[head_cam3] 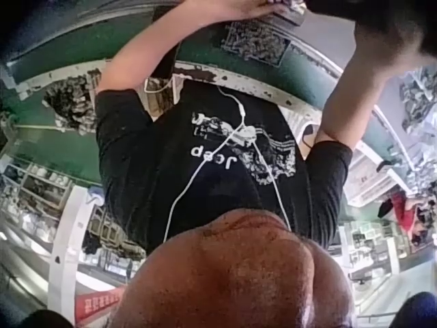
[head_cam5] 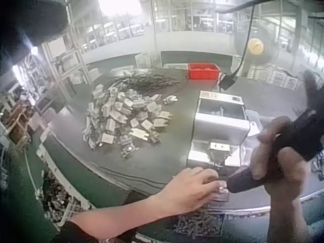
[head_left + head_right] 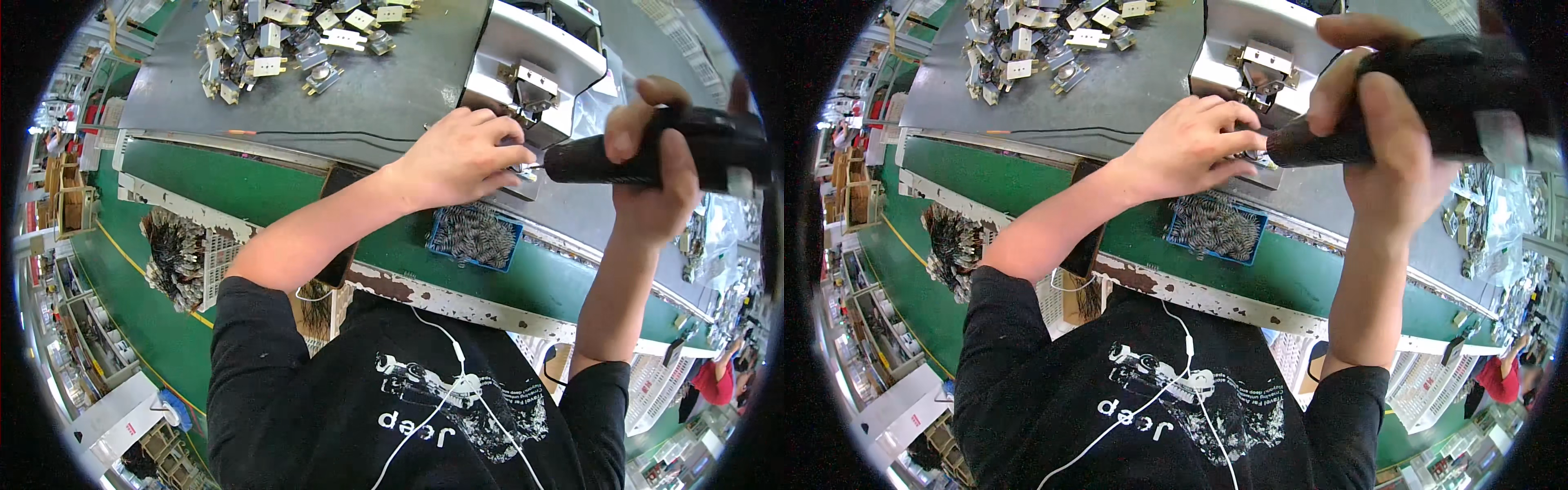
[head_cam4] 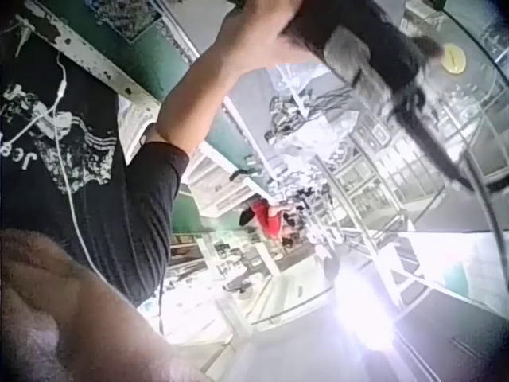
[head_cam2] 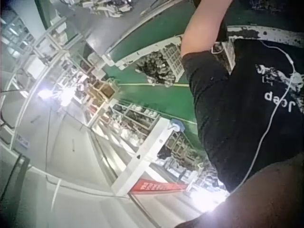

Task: Assemble small mechanical or electronic components on a production line using an electric screwdriver.

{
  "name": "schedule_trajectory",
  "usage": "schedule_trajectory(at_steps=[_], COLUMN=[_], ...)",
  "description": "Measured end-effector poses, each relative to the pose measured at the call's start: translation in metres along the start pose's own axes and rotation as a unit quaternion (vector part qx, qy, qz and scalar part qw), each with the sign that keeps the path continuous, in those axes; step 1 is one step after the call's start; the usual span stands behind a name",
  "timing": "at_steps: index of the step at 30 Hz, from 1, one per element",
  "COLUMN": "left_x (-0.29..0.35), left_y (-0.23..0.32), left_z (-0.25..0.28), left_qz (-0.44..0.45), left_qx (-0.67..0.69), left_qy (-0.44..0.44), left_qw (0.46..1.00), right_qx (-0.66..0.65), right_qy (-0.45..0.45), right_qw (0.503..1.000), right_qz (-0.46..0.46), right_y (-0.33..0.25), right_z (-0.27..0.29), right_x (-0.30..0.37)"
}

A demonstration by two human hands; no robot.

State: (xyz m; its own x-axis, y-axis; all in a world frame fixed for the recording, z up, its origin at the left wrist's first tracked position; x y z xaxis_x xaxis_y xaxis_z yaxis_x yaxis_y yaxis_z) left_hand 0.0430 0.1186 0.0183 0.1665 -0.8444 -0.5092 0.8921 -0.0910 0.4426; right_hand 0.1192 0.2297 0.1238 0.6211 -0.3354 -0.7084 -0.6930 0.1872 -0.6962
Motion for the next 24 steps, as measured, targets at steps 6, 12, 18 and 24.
schedule_trajectory(at_steps=[6, 12, 18, 24], left_x=[-0.018, -0.049, -0.02, -0.02], left_y=[0.017, 0.008, 0.016, 0.035], left_z=[0.021, 0.042, 0.002, -0.033], left_qz=[-0.004, 0.03, 0.031, -0.02], left_qx=[-0.024, -0.049, -0.038, -0.116], left_qy=[0.049, -0.042, -0.098, -0.098], left_qw=[0.999, 0.997, 0.994, 0.988], right_qx=[0.085, 0.079, 0.132, 0.158], right_qy=[0.086, 0.13, 0.116, 0.113], right_qw=[0.993, 0.988, 0.984, 0.979], right_qz=[-0.006, 0.037, 0.031, 0.056], right_y=[-0.037, -0.051, -0.054, -0.057], right_z=[0.021, 0.026, 0.027, 0.027], right_x=[0.001, 0.005, -0.001, -0.004])
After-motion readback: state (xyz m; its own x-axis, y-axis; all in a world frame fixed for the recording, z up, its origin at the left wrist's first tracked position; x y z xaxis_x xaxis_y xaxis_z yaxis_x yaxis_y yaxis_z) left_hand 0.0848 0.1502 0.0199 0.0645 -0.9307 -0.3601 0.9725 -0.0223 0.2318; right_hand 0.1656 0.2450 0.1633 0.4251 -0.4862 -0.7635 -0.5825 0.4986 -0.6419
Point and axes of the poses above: each hand's wrist, its own x-axis away from the middle knuckle, its own z-axis out of the back of the hand, y = z × x, the point moved 9 cm from there along -x, towards the middle knuckle, and after that the axes turned 10 degrees about z, right-handed, at the moved point
